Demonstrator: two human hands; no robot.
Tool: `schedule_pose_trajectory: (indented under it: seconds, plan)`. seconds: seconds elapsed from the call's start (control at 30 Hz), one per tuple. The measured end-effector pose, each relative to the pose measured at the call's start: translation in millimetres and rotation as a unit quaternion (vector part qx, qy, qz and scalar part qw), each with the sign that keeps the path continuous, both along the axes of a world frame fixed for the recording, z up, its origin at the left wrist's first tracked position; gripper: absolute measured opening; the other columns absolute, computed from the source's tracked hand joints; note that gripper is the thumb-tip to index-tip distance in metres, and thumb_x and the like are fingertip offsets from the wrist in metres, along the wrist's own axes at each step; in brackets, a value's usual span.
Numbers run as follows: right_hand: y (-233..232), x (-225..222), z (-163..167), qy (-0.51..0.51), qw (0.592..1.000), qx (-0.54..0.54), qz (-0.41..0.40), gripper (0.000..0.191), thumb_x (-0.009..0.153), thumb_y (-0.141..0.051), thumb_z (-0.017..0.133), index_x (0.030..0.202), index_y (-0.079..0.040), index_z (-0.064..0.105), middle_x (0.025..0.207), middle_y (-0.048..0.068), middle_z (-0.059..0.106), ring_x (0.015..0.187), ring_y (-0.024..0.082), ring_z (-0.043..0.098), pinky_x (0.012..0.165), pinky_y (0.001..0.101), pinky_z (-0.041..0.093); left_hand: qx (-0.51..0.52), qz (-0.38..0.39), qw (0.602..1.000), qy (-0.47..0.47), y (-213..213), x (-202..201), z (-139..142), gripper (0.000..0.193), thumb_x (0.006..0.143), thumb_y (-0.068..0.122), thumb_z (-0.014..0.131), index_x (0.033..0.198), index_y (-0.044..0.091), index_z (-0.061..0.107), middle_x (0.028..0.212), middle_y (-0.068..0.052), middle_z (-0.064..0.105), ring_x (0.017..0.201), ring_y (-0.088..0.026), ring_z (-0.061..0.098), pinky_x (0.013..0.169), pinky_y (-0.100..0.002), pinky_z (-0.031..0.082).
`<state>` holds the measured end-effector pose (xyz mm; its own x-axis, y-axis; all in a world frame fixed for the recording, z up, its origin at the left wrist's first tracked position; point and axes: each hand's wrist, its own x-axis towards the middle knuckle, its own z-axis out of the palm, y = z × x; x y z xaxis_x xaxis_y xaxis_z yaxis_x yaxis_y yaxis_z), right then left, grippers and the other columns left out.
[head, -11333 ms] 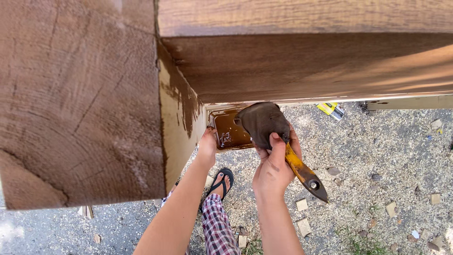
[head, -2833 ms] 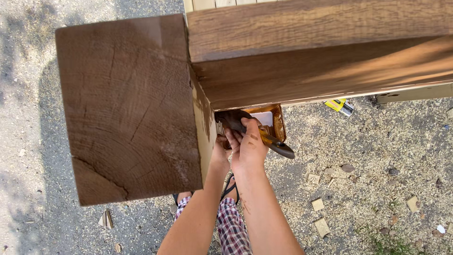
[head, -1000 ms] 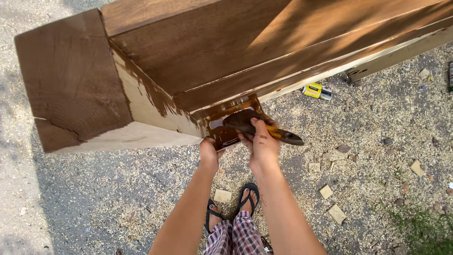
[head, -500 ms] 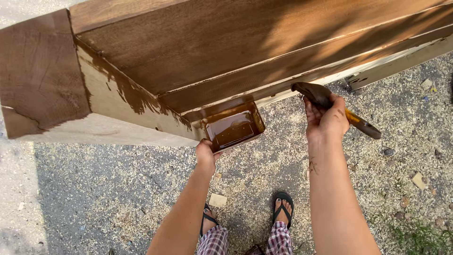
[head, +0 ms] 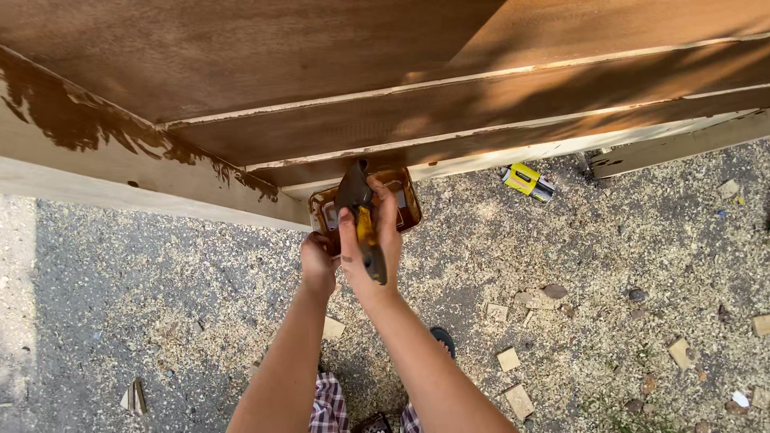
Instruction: The person applies brown wood stain to the wooden slats and frame of an outdoor bench. They hold a stain tray in one hand and wipe the stain onto the wood using a cloth-wrapped applicator, working along the rails and lower boards and moving around the bench to coat new sections.
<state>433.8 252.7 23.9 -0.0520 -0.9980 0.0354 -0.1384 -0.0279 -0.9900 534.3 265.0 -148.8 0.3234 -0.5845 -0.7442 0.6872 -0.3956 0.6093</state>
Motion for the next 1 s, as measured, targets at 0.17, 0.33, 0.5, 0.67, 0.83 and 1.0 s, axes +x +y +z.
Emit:
schedule_pose_trajectory:
  seconds: [0.17,0.33,0.5,0.67,0.83,1.0]
  plan:
    - [-17.3,-98.1,-11.9,-0.116,0.977,0.181,-0.011,0.052,0.098,-0.01,0.069,0.145,-0.006,0.046,0.107,0.023,0.071,0.076,0.026,0.05,0.062,0.037,0.038,0.038,0.074,0.996,0.029,18.4,-36.1,-0.5,0.02,0.096,0.014,0.033,0.102,0.006,0.05,0.104,-0.016,0.062,0.097,-0.027,0.063,0.084,-0.041,0.059]
    - [-27.3,-134.8,-15.8,-0.125,0.976,0.163,-0.07,0.038,0.091,-0.01,0.074,0.12,-0.005,0.049,0.114,0.012,0.067,0.1,0.016,0.066,0.086,0.0274,0.057,0.043,0.086,0.995,0.018,37.6,-48.2,-8.1,0.027,0.098,0.02,0.032,0.108,0.004,0.051,0.103,-0.015,0.06,0.096,-0.027,0.063,0.085,-0.043,0.057]
    - [-38.0,-146.5,-1.6,-0.156,0.976,0.151,-0.034,0.033,0.088,-0.007,0.074,0.116,-0.004,0.057,0.107,0.011,0.07,0.089,0.018,0.071,0.072,0.034,0.064,0.033,0.052,0.998,0.021,34.3,-63.5,7.0,0.034,0.105,0.025,0.031,0.119,0.002,0.052,0.105,-0.014,0.06,0.094,-0.025,0.062,0.083,-0.042,0.056]
    - [-51.9,-170.0,8.6,-0.13,0.963,0.232,-0.037,0.034,0.09,-0.013,0.072,0.121,-0.006,0.059,0.104,0.009,0.069,0.073,0.019,0.069,0.063,0.0341,0.061,-0.022,-0.015,1.0,0.001,20.0,-89.3,37.7,0.058,0.088,0.0,0.035,0.146,-0.002,0.04,0.109,-0.019,0.068,0.097,-0.027,0.071,0.092,-0.038,0.063]
    - [-74.7,-225.6,-3.0,-0.14,0.967,0.207,0.046,0.039,0.089,-0.016,0.072,0.124,-0.009,0.057,0.109,0.01,0.068,0.081,0.018,0.07,0.07,0.0349,0.064,-0.022,0.008,1.0,0.002,0.0,-130.6,39.4,0.065,0.088,0.008,0.036,0.152,-0.004,0.04,0.114,-0.018,0.062,0.102,-0.027,0.067,0.095,-0.046,0.059]
    - [-99.7,-311.4,-18.0,-0.044,0.977,0.06,0.199,0.038,0.099,-0.015,0.076,0.134,-0.005,0.066,0.124,0.013,0.064,0.11,0.019,0.063,0.093,0.0315,0.058,0.003,0.064,0.997,0.033,-12.4,-202.7,27.9,0.077,0.085,0.01,0.037,0.16,0.006,0.018,0.13,-0.019,0.06,0.117,-0.031,0.061,0.108,-0.047,0.049]
